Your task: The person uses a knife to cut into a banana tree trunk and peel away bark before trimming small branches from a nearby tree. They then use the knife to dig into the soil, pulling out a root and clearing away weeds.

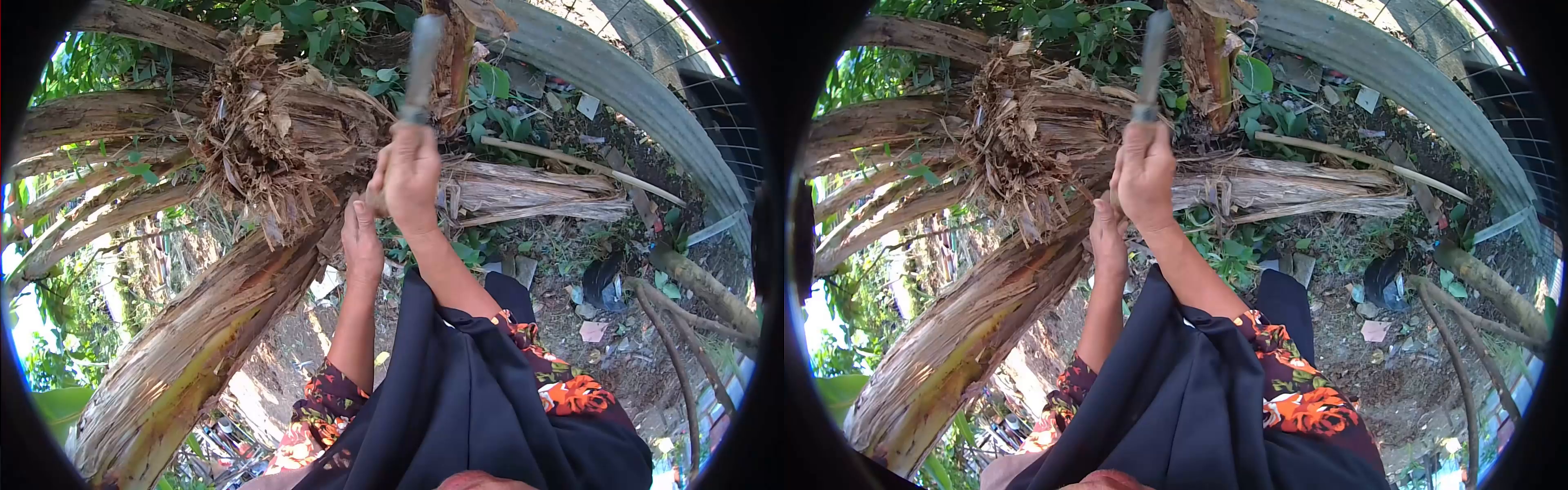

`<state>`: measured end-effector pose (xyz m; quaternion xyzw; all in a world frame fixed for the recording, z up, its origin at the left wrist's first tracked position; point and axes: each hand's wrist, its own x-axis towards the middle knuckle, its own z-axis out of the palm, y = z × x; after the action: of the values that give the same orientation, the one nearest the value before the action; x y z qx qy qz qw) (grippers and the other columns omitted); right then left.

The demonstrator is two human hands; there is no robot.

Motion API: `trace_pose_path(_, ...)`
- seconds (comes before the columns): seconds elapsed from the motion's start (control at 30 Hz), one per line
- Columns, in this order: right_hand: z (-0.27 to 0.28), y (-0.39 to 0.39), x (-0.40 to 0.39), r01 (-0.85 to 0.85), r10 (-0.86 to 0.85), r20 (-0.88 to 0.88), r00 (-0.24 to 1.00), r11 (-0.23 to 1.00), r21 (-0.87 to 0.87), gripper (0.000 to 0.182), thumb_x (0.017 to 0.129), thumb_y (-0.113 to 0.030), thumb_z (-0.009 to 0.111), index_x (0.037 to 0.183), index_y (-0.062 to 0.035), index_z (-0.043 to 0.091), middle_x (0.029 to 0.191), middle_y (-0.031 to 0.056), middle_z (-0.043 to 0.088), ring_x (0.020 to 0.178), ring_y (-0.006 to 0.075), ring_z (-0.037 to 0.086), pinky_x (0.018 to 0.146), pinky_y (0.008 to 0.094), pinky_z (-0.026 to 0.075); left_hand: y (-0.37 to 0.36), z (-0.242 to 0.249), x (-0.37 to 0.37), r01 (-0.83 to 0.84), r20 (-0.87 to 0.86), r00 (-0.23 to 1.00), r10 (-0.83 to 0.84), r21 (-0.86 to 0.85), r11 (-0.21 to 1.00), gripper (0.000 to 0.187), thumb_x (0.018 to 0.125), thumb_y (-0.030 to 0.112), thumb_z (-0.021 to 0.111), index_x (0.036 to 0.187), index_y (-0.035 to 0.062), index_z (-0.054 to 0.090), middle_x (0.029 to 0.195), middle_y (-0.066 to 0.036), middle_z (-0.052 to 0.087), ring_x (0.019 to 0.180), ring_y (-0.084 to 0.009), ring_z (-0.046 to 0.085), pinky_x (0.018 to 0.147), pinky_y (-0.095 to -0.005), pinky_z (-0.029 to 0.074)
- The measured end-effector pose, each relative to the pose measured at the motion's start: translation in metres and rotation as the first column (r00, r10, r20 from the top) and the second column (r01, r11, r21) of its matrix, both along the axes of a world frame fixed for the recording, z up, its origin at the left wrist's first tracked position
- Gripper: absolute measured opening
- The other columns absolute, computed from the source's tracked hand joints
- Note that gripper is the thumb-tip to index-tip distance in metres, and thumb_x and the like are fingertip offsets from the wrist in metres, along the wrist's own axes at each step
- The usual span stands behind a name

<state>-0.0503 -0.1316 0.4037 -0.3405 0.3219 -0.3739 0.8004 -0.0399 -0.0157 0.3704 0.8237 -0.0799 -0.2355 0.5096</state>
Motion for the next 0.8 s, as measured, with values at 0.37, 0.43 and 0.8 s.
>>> trace_pose_path(0.37,-0.053,0.039,0.008,-0.149,0.151,-0.123,0.981,0.988,0.03,0.027,0.088,-0.029,0.041,0.088,-0.0017,0.042,0.055,0.0068,0.047,0.037,0.0143,0.045,0.034,0.0267,0.036,0.036,-0.029,-0.011,-0.232,0.173,0.96,0.218,0.061,0.971,0.055,0.09,0.041,0.028,0.105,-0.0091,0.045,0.094,-0.017,0.052,0.089,-0.0227,0.047,0.081,-0.0304,0.036)
trace_pose_path(0.43,-0.016,0.02,-0.01,0.141,-0.137,0.128,0.982,0.99,-0.024,0.026,0.091,-0.029,0.033,0.092,-0.0041,0.041,0.055,0.0026,0.043,0.039,0.0092,0.042,0.038,0.0219,0.038,0.037,-0.031,-0.013,-0.222,-0.004,0.975,0.223,0.089,0.971,0.073,0.085,0.057,0.023,0.117,-0.0069,0.038,0.117,-0.018,0.045,0.112,-0.0264,0.039,0.093,-0.0357,0.027)
trace_pose_path(0.8,-0.034,0.035,-0.002,-0.159,0.157,-0.077,0.985,0.987,-0.022,0.03,0.09,-0.03,0.037,0.094,-0.0007,0.042,0.055,0.0066,0.044,0.047,0.0138,0.049,0.045,0.0273,0.041,0.058,-0.053,0.004,-0.295,-0.243,0.918,0.314,0.11,0.949,0.077,0.084,0.058,0.02,0.114,-0.0089,0.042,0.115,-0.02,0.047,0.11,-0.0267,0.042,0.092,-0.0359,0.029)
